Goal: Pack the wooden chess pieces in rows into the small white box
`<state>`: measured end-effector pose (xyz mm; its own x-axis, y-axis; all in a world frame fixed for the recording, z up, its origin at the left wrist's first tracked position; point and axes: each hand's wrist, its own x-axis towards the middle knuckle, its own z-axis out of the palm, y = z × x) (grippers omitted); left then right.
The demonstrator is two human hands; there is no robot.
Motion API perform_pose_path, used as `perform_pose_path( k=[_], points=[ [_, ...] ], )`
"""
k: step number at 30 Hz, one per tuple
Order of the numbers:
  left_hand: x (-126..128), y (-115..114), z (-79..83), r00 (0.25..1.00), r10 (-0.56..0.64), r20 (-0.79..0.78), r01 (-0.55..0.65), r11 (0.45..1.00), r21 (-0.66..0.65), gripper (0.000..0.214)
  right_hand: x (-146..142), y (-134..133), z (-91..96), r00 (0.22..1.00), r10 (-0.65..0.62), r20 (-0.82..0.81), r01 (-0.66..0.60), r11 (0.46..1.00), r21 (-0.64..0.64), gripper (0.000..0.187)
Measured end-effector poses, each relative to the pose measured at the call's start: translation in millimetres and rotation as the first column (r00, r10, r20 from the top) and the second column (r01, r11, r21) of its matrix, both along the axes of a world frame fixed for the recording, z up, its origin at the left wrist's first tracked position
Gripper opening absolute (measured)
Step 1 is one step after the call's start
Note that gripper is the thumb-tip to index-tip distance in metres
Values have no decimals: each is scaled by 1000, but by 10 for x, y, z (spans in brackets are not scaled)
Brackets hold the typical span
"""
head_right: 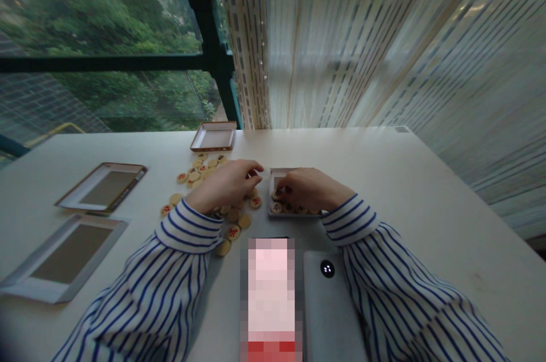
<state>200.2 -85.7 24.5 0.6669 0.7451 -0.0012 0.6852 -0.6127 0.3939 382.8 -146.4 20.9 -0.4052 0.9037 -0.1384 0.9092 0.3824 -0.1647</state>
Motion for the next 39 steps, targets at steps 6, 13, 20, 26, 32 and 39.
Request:
perform_pose_path(
  k=[6, 13, 20, 26, 32, 39],
  points=[
    [-11, 6, 18, 1000, 6, -5, -6, 1000, 5, 35, -21, 3, 8, 1000, 4, 1, -4, 1000, -2, 18],
    [-15, 9, 34, 1000, 14, -25, -14, 1000, 0, 35, -21, 13, -6, 1000, 13, -4, -13, 1000, -16, 20],
    [-21, 15, 32, 1000, 5, -15, -5, 1000, 10, 35, -50, -7, 21, 1000, -4, 10, 4, 1000, -12, 21],
    [-30, 8, 47, 1000, 7, -23, -7, 1000, -3, 36, -49, -3, 34, 1000, -6, 3, 6, 1000, -22, 21],
    [-37, 7, 47, 1000, 11, -22, -11, 1000, 8, 35, -64, -14, 53, 1000, -14, 8, 14, 999, -42, 20],
    [-47, 22, 55, 999, 21, -25, -20, 999, 30, 34, -21, -15, 29, 1000, 14, 25, -15, 1000, 10, 25]
  ],
)
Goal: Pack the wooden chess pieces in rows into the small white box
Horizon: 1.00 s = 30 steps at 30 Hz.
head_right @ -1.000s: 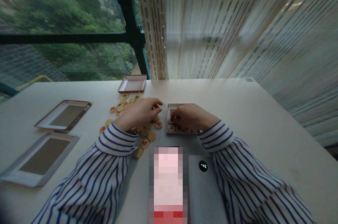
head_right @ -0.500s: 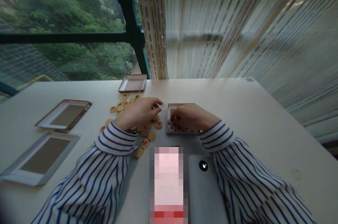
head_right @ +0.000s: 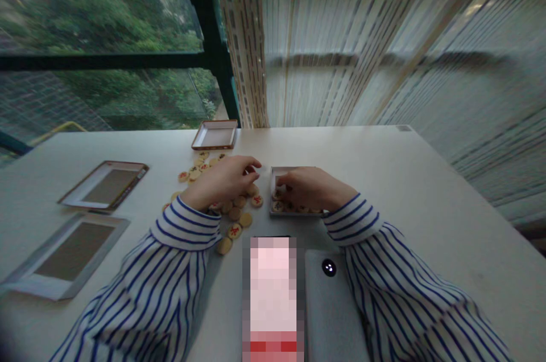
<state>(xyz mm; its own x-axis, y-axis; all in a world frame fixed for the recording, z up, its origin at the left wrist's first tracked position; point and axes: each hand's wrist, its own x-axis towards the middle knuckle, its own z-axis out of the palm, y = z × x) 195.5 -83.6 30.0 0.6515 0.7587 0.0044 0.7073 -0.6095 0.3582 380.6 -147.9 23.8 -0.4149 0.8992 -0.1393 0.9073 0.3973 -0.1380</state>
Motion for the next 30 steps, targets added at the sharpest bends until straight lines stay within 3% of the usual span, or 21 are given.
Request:
perform_pose_path(
  k=[13, 22, 30],
  points=[
    [-221, 96, 183, 989, 88, 121, -91, 996, 17, 35, 23, -20, 46, 996, -39, 80, 32, 996, 86, 22],
    [-422, -8, 442, 963, 101, 251, -127, 988, 91, 32, -76, -78, 130, 1000, 18, 20, -22, 982, 188, 22],
    [-545, -123, 482, 944, 117, 309, -170, 974, 151, 29, -140, -123, 159, 997, 69, 42, -77, 970, 230, 21]
  ],
)
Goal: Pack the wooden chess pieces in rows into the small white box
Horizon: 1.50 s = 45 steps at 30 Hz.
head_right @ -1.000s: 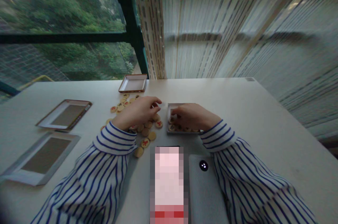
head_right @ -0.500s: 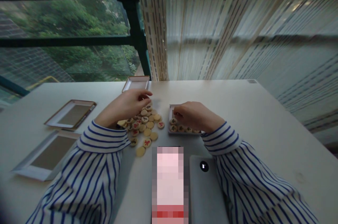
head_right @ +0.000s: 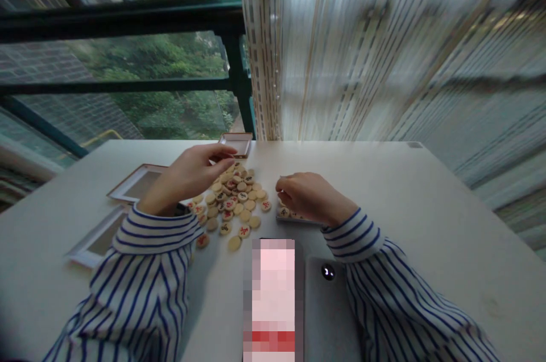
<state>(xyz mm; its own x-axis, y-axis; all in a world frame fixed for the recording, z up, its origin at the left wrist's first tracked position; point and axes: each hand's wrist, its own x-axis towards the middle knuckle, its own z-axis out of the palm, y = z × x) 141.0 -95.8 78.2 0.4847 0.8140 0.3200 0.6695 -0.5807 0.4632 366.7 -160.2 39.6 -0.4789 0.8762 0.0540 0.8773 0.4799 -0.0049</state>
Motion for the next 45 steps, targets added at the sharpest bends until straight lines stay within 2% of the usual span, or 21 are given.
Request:
perform_pose_path(
  k=[5, 8, 12, 17, 23, 32, 40, 45],
  points=[
    [-133, -161, -122, 998, 29, -47, -29, 1000, 4, 24, -65, -20, -11, 999, 26, -35, -26, 1000, 11, 19],
    [-241, -267, -262, 997, 35, -65, -34, 999, 16, 23, -130, -48, -1, 993, 71, -93, -69, 997, 29, 19],
    [-368, -380, -470, 999, 41, -9, -40, 998, 46, 18, -251, -108, 19, 975, 131, -180, -119, 990, 75, 18],
    [-464, -505, -646, 1000, -5, -30, 6, 1000, 21, 17, -397, -168, -12, 946, 176, -274, -159, 984, 82, 16],
    [-502, -589, -795, 994, -72, -80, 69, 997, -45, 14, -472, -178, -109, 925, 218, -311, -214, 976, 47, 22],
    [-514, -595, -826, 967, -87, -239, 85, 996, -22, 15, -468, -128, -241, 921, 219, -322, -229, 973, 7, 25],
    [-472, -615, -833, 938, -65, -342, 63, 998, -17, 16, -487, -142, -224, 920, 229, -318, -246, 969, -15, 21],
    [-455, -610, -829, 935, -62, -350, 57, 998, -25, 14, -504, -159, -206, 926, 236, -296, -255, 966, -29, 20]
  ],
)
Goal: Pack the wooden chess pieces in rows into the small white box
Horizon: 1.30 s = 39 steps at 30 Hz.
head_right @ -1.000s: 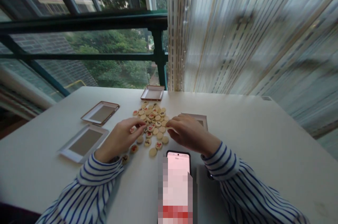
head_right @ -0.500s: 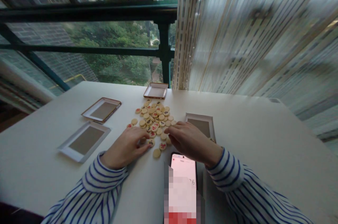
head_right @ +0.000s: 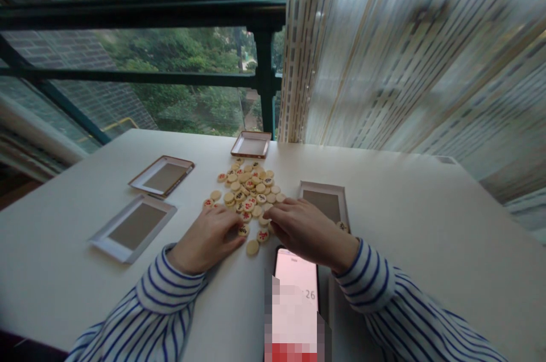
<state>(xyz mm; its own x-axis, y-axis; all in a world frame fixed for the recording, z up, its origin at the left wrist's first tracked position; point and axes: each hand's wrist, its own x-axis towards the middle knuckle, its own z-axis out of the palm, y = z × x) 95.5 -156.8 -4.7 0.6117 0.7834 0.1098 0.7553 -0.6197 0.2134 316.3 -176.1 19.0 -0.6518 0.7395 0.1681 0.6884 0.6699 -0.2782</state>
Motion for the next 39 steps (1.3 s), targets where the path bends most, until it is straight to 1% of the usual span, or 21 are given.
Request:
perform_pose_path(
  k=[6, 15, 18, 25, 29, 39],
  points=[
    [-10, 13, -21, 1000, -4, 17, 4, 1000, 5, 13, -3, -5, 7, 1000, 5, 16, -5, 1000, 3, 20],
    [-11, 17, -15, 987, 51, 151, -54, 998, 14, 15, 27, -6, 58, 999, -7, 52, 6, 1000, 18, 22],
    [-23, 39, -29, 978, 67, 197, -78, 996, 51, 17, 58, 0, 86, 999, -10, 50, 9, 999, 32, 24],
    [-45, 93, -13, 959, 100, 265, -136, 983, 124, 18, 104, -19, 202, 995, -72, 65, 70, 997, 42, 20],
    [-15, 121, 81, 955, 108, 277, -152, 978, 142, 18, 145, -11, 257, 989, -103, 107, 97, 993, 66, 16],
    [172, 246, 457, 955, 56, 290, -117, 973, 198, 20, 366, 12, 381, 977, -174, 124, 155, 977, 149, 25]
  ],
)
